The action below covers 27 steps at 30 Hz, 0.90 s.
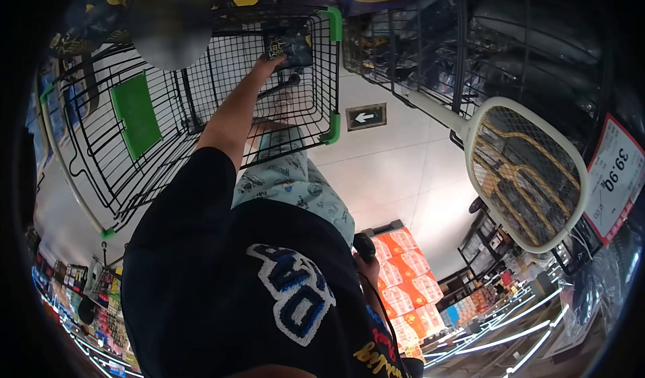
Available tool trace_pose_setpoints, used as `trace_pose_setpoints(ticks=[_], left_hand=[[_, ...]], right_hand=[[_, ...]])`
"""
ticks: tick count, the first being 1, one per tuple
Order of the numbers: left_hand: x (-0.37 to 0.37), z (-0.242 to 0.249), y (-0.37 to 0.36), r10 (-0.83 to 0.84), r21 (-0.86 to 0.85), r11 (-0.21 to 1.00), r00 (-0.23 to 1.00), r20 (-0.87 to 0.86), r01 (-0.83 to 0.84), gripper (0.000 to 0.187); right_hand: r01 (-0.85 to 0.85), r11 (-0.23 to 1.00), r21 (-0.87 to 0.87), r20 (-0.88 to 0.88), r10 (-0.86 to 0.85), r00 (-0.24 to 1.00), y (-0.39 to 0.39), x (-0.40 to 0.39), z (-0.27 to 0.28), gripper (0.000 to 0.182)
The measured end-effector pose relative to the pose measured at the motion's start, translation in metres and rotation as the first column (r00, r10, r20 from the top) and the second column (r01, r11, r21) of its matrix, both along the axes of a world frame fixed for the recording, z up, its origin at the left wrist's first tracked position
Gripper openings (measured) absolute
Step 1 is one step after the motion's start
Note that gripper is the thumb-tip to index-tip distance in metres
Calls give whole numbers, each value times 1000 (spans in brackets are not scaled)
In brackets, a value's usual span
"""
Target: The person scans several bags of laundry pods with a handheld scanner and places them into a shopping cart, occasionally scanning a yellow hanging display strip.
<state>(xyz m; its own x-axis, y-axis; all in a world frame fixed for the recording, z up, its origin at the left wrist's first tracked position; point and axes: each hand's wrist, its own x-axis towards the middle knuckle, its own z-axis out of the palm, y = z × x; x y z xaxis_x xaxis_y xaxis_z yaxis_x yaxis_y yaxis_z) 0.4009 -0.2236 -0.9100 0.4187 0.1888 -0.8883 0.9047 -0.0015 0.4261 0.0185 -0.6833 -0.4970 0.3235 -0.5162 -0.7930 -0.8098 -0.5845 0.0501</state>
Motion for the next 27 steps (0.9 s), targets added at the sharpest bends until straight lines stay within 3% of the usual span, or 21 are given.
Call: trace_pose_setpoints(ticks=[6,7,10,11,14,15,18,19,20,21,22,24,25,26,27], left_hand=[[6,31,-14,110,-10,994,976,186,-110,75],[6,52,-17,125,41,990,980,156,-133,74],[-13,72,-11,153,-23,988,971,185,-151,70],[-22,75,-4,148,-141,983,962,230,-118,64],[-54,102,9,220,-269,951,943,249,-151,61],[-65,116,11,176,-212,971,936,306,-113,58],[-89,167,17,245,-389,920,838,488,-42,58],[-93,199,19,114,-220,975,891,440,-16,60],[-102,187,17,130,-245,970,868,479,-10,65],[-102,238,21,87,-197,980,893,441,1,68],[-106,249,22,136,-260,965,857,497,-2,70],[-114,275,30,87,-179,984,814,574,21,72],[-119,281,33,103,-166,986,728,678,15,69],[-120,331,45,-152,104,988,788,596,113,67],[-126,359,51,-164,132,986,765,623,105,66]], right_hand=[[-73,997,28,98,70,993,15,42,1,40],[-56,997,43,114,51,992,23,54,4,38],[-54,994,99,192,35,981,30,79,2,34],[-84,989,122,239,53,969,25,84,-5,34],[-113,979,172,306,56,951,37,114,-9,34],[-126,974,186,285,70,956,45,130,-10,33],[-265,930,253,364,163,917,84,183,-10,31],[-356,892,278,427,218,878,104,205,-7,31],[-447,843,300,492,265,829,125,227,-3,32],[-515,795,321,562,278,779,148,247,4,34],[-525,767,369,564,265,782,169,266,11,35],[-597,704,385,616,286,734,202,293,18,33],[-631,663,403,657,270,704,218,304,20,30],[-660,624,419,691,252,678,232,309,24,27],[-686,585,433,718,236,655,243,312,29,25]])
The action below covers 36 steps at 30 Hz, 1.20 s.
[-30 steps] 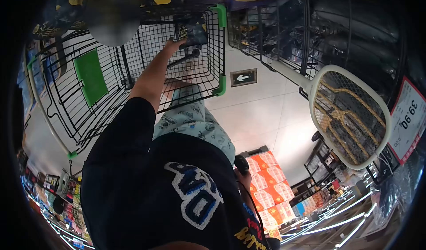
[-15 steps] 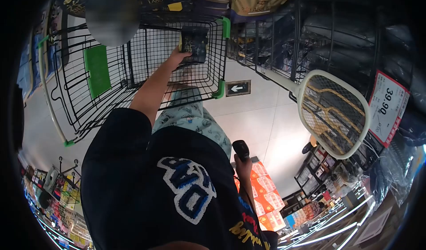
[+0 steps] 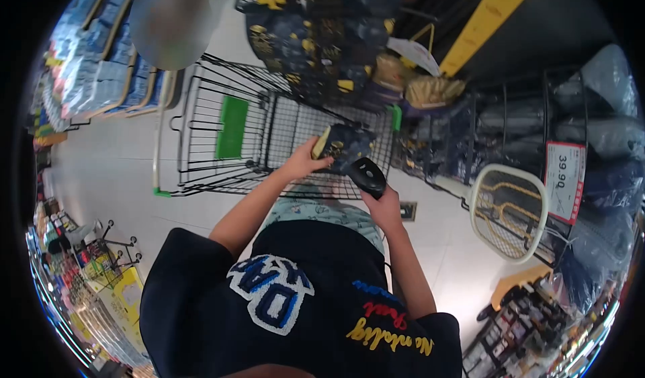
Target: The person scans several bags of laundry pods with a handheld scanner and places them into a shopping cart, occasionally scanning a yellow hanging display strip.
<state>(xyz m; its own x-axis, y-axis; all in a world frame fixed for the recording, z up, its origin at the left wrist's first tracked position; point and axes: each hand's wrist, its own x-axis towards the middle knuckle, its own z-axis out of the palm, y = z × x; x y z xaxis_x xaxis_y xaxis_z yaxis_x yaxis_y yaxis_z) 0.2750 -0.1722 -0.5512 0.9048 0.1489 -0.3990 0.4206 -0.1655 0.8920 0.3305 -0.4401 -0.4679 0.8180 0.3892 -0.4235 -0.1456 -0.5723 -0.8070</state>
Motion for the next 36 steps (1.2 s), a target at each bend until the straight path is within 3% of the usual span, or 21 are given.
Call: trace_pose_setpoints(ticks=[4,5,7,12,19,20,23,25,26,27,29,31,33,36], left_hand=[[-33,31,31,75,-27,997,991,110,-72,65],[-46,34,41,92,71,993,993,73,-98,63],[-67,37,56,185,-98,979,981,64,-179,62],[-114,38,78,336,-83,939,942,12,-334,58],[-83,76,103,334,-158,933,941,53,-323,48],[-73,78,107,354,-167,927,930,95,-336,46],[-32,90,126,360,-246,918,913,192,-311,41],[-4,117,139,354,-410,876,915,193,-253,43],[11,131,146,354,-424,878,899,258,-224,45],[23,145,152,356,-435,878,879,317,-199,46],[49,175,164,374,-464,870,839,396,-169,47],[76,187,190,269,-362,928,827,494,-86,49],[92,222,195,297,-385,916,828,476,-108,51],[108,252,200,303,-396,914,803,513,-92,53]], right_hand=[[-56,985,162,-180,85,980,30,6,-13,18],[-47,979,201,-183,84,979,38,4,-14,18],[-24,962,271,-193,79,978,52,2,-18,17],[-9,953,304,-207,76,975,62,-2,-25,24],[196,947,255,-157,-159,975,26,-20,-34,24],[252,942,222,-137,-226,964,21,-28,-23,13],[332,936,117,-150,-314,937,-24,-44,-43,29],[282,943,-176,154,-257,954,-50,-63,-55,34],[256,945,-204,222,-210,952,-57,-74,-46,37],[247,942,-225,142,-219,965,-61,-85,-33,36],[256,912,-320,189,-203,961,-77,-108,-47,39],[252,887,-388,59,-249,967,-101,-130,-78,40],[275,851,-447,159,-226,961,-100,-156,-67,41],[255,837,-485,35,-273,961,-106,-185,-67,41]])
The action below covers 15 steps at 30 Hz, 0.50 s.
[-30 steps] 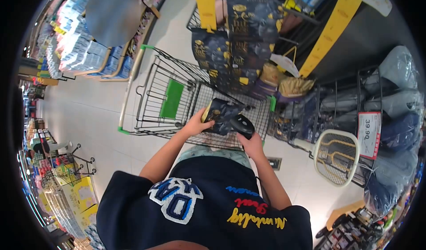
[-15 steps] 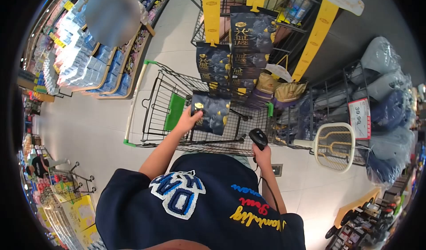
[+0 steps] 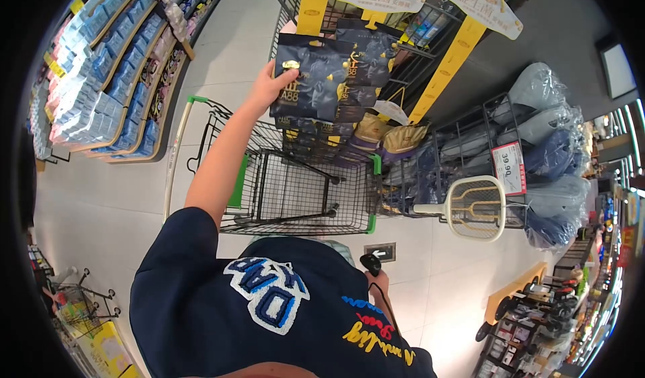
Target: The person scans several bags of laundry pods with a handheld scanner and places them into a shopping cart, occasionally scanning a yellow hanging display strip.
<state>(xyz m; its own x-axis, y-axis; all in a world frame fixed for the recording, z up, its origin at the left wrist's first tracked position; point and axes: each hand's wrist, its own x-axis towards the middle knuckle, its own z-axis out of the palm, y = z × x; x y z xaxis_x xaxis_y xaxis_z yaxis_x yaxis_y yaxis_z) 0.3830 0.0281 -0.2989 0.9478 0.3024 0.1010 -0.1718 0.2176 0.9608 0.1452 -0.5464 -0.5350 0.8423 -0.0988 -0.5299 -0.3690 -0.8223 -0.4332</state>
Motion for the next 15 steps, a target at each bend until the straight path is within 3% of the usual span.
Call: trace_pose_setpoints(ticks=[6,9,10,13,15], left_hand=[[23,-1,19,33,105,993,992,118,-46,44],[28,3,21,79,63,994,991,108,-86,40],[34,-1,24,140,130,980,987,79,-150,36],[38,1,32,101,136,986,995,-15,-98,38],[41,2,33,128,86,987,988,86,-135,36]], right_hand=[[68,997,-44,-121,-73,990,-17,-40,-8,44],[86,995,-51,-130,-92,987,-14,-49,-4,43],[92,994,-52,-133,-98,986,-14,-53,-5,43],[104,993,-53,-136,-110,985,-12,-60,-6,43],[109,993,-52,-137,-116,984,-9,-62,-6,42]])
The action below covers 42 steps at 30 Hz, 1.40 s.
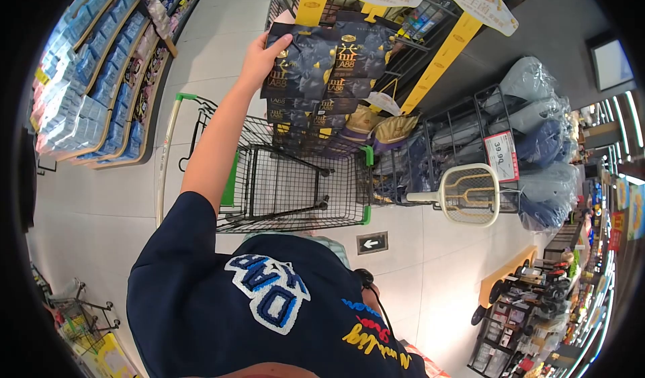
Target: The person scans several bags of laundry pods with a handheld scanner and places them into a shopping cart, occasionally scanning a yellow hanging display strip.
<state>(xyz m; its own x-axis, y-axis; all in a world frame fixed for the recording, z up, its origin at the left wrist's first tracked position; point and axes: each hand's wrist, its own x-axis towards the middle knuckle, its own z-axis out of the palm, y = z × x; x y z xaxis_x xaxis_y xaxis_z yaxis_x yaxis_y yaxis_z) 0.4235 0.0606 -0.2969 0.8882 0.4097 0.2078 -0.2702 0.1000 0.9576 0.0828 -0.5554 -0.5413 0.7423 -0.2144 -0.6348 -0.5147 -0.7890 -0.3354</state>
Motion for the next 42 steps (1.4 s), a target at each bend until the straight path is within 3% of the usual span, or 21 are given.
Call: trace_pose_setpoints(ticks=[3,6,9,15,18,24,27,30,33,39,42], left_hand=[[9,4,3,67,-30,998,984,164,-63,33],[10,10,7,16,2,1000,991,131,-17,34],[9,18,12,34,146,989,996,-79,-23,36],[18,20,13,81,255,961,991,105,-105,38],[31,12,17,19,229,972,992,122,-47,38],[45,9,16,137,495,837,964,228,-236,33],[38,12,10,117,429,887,981,153,-173,35],[32,16,10,94,521,834,978,188,-180,37],[20,20,6,79,541,835,995,58,-98,38],[12,-2,9,93,535,843,995,-33,-61,43],[-4,-32,4,229,457,855,969,96,-247,52]], right_hand=[[7,1000,0,2,-7,1000,3,-2,1,41],[15,1000,1,6,-15,1000,10,-1,5,41],[25,1000,-1,10,-25,1000,10,-5,0,40],[41,999,-2,14,-41,999,22,-10,0,39],[45,999,-3,13,-45,999,23,-14,-4,38],[53,999,-5,14,-53,998,30,-18,-5,37],[55,998,-5,8,-55,998,33,-21,-5,37],[61,998,-9,9,-60,998,35,-21,-6,36],[66,998,-3,15,-66,998,37,-19,-5,36],[69,998,0,35,-69,997,45,-16,-5,35],[64,998,7,44,-64,997,53,-17,-3,34]])
